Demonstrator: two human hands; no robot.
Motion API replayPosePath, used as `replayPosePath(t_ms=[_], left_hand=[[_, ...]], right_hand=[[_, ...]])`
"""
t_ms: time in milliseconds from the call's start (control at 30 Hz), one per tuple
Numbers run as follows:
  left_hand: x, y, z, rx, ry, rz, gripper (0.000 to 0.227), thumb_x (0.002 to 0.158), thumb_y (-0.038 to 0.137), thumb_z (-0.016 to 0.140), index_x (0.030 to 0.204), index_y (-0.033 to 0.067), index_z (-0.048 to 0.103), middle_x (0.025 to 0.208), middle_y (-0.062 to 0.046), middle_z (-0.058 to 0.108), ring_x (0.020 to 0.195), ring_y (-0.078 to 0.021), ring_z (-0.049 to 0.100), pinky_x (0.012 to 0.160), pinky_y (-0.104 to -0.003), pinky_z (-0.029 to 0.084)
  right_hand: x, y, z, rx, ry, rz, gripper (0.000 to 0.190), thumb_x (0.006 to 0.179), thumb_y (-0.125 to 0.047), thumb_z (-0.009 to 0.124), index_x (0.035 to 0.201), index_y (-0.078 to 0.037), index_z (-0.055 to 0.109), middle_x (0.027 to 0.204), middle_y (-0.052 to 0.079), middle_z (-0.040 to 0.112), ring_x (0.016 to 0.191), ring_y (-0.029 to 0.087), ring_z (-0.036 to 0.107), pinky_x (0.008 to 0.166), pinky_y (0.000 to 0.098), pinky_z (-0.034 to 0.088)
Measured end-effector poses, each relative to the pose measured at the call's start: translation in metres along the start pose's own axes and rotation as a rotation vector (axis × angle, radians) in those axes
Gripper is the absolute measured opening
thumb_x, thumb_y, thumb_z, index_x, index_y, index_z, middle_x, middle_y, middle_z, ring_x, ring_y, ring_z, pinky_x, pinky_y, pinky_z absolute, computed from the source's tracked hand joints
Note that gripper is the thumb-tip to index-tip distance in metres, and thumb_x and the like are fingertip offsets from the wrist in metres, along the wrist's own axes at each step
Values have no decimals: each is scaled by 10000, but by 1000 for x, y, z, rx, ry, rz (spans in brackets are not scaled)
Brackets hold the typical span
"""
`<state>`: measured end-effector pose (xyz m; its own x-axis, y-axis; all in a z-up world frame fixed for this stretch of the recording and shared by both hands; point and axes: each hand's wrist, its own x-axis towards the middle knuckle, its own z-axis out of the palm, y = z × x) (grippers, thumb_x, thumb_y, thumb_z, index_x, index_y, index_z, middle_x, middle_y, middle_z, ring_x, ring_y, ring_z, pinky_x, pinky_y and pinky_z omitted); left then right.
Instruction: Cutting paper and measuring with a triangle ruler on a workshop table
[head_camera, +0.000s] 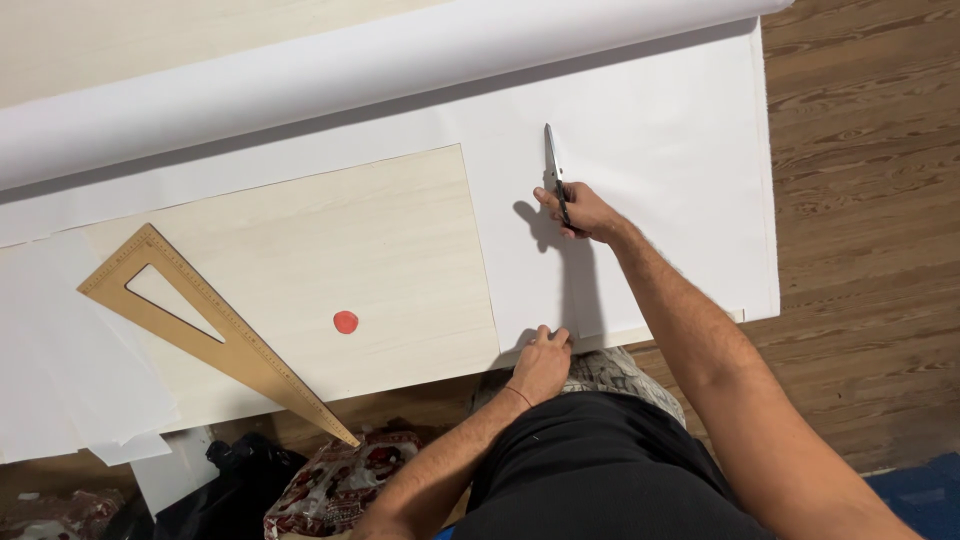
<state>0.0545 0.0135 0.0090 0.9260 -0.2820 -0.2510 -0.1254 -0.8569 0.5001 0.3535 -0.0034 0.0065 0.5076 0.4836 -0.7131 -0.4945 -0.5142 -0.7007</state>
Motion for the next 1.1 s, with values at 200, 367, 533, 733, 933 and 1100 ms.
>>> replayPosePath(t_ms=[200,367,533,733,933,1100], left_hand=[[4,0,2,17,32,-12,159,901,92,532,882,25,675,1023,-101,521,1003,-320,524,573,-401,584],[9,-3,18,61,67,4,174,883,107,506,855,63,672,971,-88,554,970,-318,546,599,-450,546],[13,-10,26,85,67,28,197,866,145,514,855,72,697,914,-84,605,900,-334,583,673,-500,501],[41,-36,11,72,247,-27,205,879,301,580,729,187,661,620,-23,591,580,-275,626,505,-430,456],[83,-66,-128,-63,268,-189,935,769,561,792,1494,84,444,1405,-186,441,1323,-357,408,1114,-475,273],[87,-90,-135,25,138,-174,1121,683,714,733,1590,162,374,1681,-164,289,1571,-325,231,1313,-479,118]], right_hand=[[-6,-11,-2,-13,-15,8,561,957,-556,740,866,-38,544,650,69,518,351,119,497,249,232,284],[1,-5,-7,-10,-35,15,542,965,-534,735,856,-40,539,637,75,518,334,130,488,235,235,287],[1,-6,-14,-16,-72,14,547,966,-533,734,841,-35,546,619,80,522,332,133,488,232,234,280],[-21,-36,-60,-147,-229,67,580,920,-540,736,853,20,600,610,126,560,381,181,554,253,230,331],[-58,-123,-137,-538,-303,152,588,774,-343,869,1086,114,669,895,275,666,624,362,719,347,299,487],[-21,-152,-176,-698,-295,219,667,705,-197,960,1246,63,668,1146,313,709,870,455,767,515,410,636]])
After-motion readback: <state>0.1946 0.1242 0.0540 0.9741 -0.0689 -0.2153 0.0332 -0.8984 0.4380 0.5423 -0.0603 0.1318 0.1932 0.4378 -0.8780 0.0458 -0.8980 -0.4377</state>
